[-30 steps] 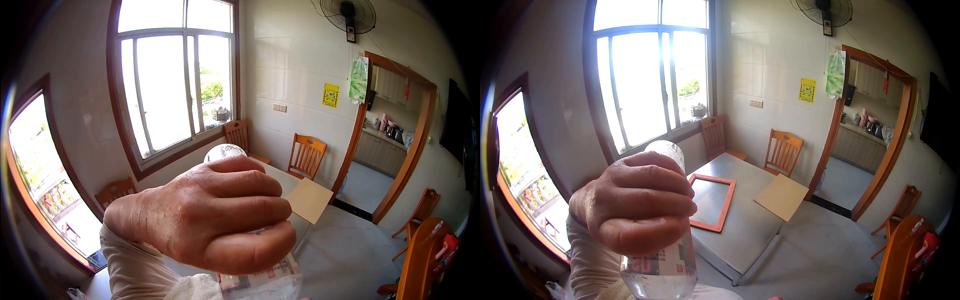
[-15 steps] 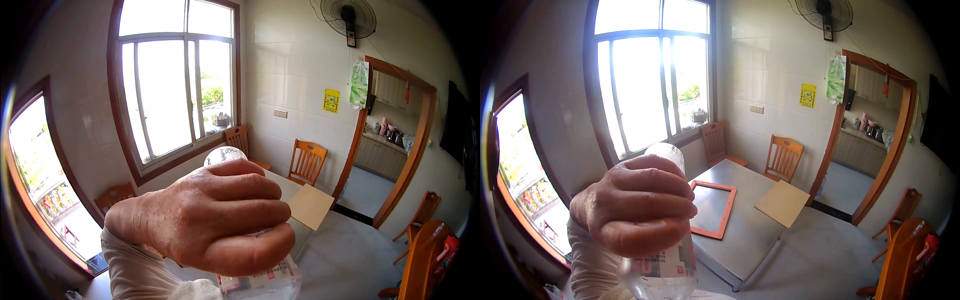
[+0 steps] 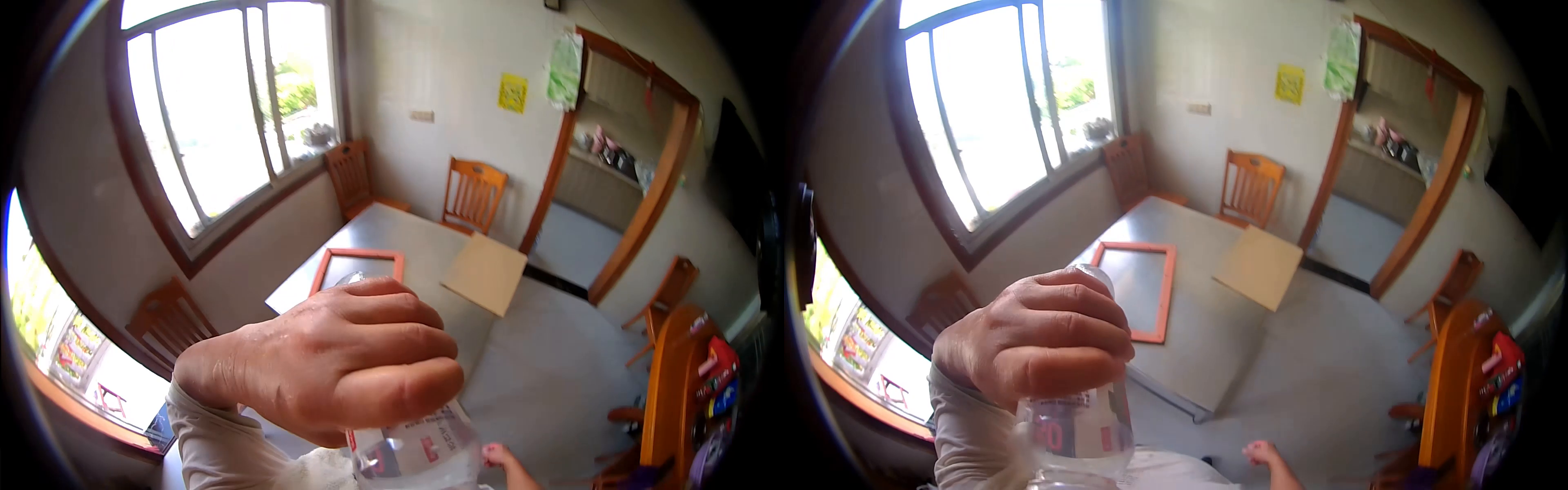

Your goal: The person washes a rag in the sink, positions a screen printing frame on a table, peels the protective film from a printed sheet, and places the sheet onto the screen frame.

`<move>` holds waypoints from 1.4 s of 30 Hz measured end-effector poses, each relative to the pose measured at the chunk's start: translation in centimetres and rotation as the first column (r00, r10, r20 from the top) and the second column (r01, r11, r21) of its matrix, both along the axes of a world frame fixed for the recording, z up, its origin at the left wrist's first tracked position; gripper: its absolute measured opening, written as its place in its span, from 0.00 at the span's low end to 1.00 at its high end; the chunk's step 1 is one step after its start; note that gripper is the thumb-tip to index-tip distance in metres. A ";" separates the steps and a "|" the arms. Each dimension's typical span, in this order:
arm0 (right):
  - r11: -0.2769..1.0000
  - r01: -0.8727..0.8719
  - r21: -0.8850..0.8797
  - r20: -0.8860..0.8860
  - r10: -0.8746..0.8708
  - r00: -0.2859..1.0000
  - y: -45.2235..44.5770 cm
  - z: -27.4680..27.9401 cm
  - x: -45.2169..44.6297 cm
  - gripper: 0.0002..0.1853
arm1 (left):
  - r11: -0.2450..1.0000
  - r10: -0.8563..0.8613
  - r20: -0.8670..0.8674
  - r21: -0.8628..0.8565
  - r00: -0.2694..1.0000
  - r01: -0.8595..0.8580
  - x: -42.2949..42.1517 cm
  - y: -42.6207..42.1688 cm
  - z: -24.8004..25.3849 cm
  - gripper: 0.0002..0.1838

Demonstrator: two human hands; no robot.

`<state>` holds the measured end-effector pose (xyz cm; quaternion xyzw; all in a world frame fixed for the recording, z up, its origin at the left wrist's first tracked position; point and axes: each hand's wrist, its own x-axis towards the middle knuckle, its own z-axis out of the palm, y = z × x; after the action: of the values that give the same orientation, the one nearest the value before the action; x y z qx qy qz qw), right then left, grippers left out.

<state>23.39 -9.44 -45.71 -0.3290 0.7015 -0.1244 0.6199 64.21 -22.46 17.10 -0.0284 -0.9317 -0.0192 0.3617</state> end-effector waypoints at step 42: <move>0.454 -0.602 -0.657 -0.726 -0.167 0.667 19.4 36.7 -14.8 0.19 | 0.208 -0.920 0.295 0.925 0.257 -0.317 -45.0 11.5 -33.4 0.32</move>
<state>8.57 9.95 -8.98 -0.7099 0.6623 -0.2330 0.0564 19.25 -10.94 -16.25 -0.0538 -0.6944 -0.6532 -0.2971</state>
